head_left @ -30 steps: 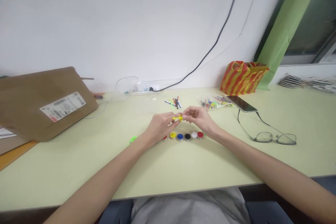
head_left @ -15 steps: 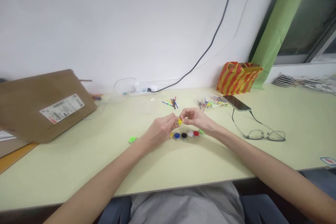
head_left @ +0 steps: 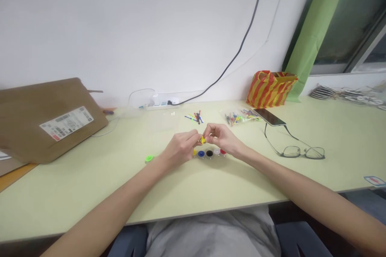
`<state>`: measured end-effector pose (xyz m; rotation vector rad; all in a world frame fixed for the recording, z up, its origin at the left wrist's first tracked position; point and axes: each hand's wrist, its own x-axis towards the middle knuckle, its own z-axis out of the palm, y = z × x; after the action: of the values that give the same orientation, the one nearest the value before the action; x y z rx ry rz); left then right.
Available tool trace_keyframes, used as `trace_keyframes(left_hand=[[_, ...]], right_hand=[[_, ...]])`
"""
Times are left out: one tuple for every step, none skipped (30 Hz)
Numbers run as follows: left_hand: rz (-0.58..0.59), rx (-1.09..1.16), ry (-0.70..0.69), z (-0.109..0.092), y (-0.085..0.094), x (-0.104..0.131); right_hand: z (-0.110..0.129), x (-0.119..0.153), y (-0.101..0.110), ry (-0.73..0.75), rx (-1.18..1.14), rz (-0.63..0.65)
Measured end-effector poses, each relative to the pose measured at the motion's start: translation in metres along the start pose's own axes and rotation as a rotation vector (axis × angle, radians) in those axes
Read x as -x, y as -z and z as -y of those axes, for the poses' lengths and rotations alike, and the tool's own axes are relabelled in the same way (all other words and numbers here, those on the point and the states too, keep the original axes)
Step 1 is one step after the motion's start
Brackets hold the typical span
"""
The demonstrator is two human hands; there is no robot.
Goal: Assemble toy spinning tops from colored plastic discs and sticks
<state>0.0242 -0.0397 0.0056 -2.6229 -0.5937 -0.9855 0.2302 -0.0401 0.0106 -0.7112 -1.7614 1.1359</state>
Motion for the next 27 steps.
trace_keyframes(left_hand=[[0.006,-0.001,0.003,0.0,0.0,0.0],[0.009,0.0,0.01,0.0,0.0,0.0],[0.007,0.004,0.017,0.001,0.0,0.0],[0.002,0.01,0.021,0.001,0.0,0.0],[-0.004,0.019,0.023,0.001,0.0,-0.001],[-0.008,0.03,0.024,0.002,0.0,-0.001],[-0.007,0.044,0.027,0.002,0.0,-0.001],[0.0,0.059,0.035,0.003,0.0,-0.001],[0.011,0.072,0.048,0.004,0.0,-0.001],[0.024,0.086,0.063,0.004,0.0,0.0],[0.038,0.099,0.081,0.005,0.0,0.0],[0.052,0.112,0.097,0.006,0.0,0.001],[0.065,0.124,0.109,0.006,-0.001,0.001],[0.074,0.133,0.119,0.007,-0.001,0.002],[0.08,0.141,0.126,0.007,-0.001,0.002],[0.084,0.148,0.131,0.007,-0.001,0.002],[0.088,0.153,0.137,0.007,0.0,0.003],[0.09,0.158,0.143,0.007,0.0,0.003],[0.093,0.162,0.151,0.007,0.001,0.003],[0.096,0.165,0.16,0.006,0.001,0.003],[0.099,0.167,0.167,0.006,0.002,0.003],[0.102,0.17,0.174,0.006,0.003,0.003],[0.105,0.176,0.179,0.005,0.003,0.003],[0.109,0.183,0.184,0.005,0.004,0.003],[0.113,0.191,0.189,0.005,0.004,0.003],[0.119,0.198,0.195,0.005,0.005,0.003],[0.124,0.2,0.2,0.004,0.005,0.003]], right_hand=[[-0.001,0.0,0.0,0.009,0.015,-0.012],[-0.002,0.0,0.0,0.021,0.029,-0.022],[-0.001,0.0,0.0,0.036,0.046,-0.031],[0.0,-0.001,0.001,0.053,0.069,-0.037],[0.001,-0.001,0.001,0.07,0.097,-0.04],[0.003,-0.001,0.002,0.085,0.131,-0.04],[0.005,-0.001,0.002,0.098,0.166,-0.039],[0.007,-0.001,0.002,0.108,0.198,-0.038],[0.009,0.0,0.002,0.115,0.224,-0.036],[0.011,0.0,0.002,0.119,0.24,-0.035],[0.012,0.0,0.001,0.118,0.247,-0.031],[0.012,0.001,0.001,0.113,0.245,-0.025],[0.013,0.002,0.0,0.104,0.239,-0.017],[0.013,0.002,-0.001,0.095,0.236,-0.011],[0.013,0.002,-0.001,0.089,0.235,-0.008],[0.013,0.003,-0.002,0.086,0.239,-0.006],[0.013,0.003,-0.002,0.086,0.245,-0.006],[0.013,0.003,-0.003,0.089,0.25,-0.008],[0.014,0.003,-0.003,0.093,0.251,-0.007],[0.014,0.003,-0.003,0.096,0.245,-0.006],[0.015,0.003,-0.004,0.1,0.237,-0.005],[0.015,0.003,-0.004,0.105,0.227,-0.004],[0.015,0.003,-0.005,0.109,0.22,-0.003],[0.015,0.003,-0.005,0.109,0.217,0.0],[0.014,0.002,-0.005,0.106,0.218,0.002],[0.014,0.002,-0.006,0.102,0.22,0.003],[0.013,0.002,-0.006,0.097,0.22,0.005]])
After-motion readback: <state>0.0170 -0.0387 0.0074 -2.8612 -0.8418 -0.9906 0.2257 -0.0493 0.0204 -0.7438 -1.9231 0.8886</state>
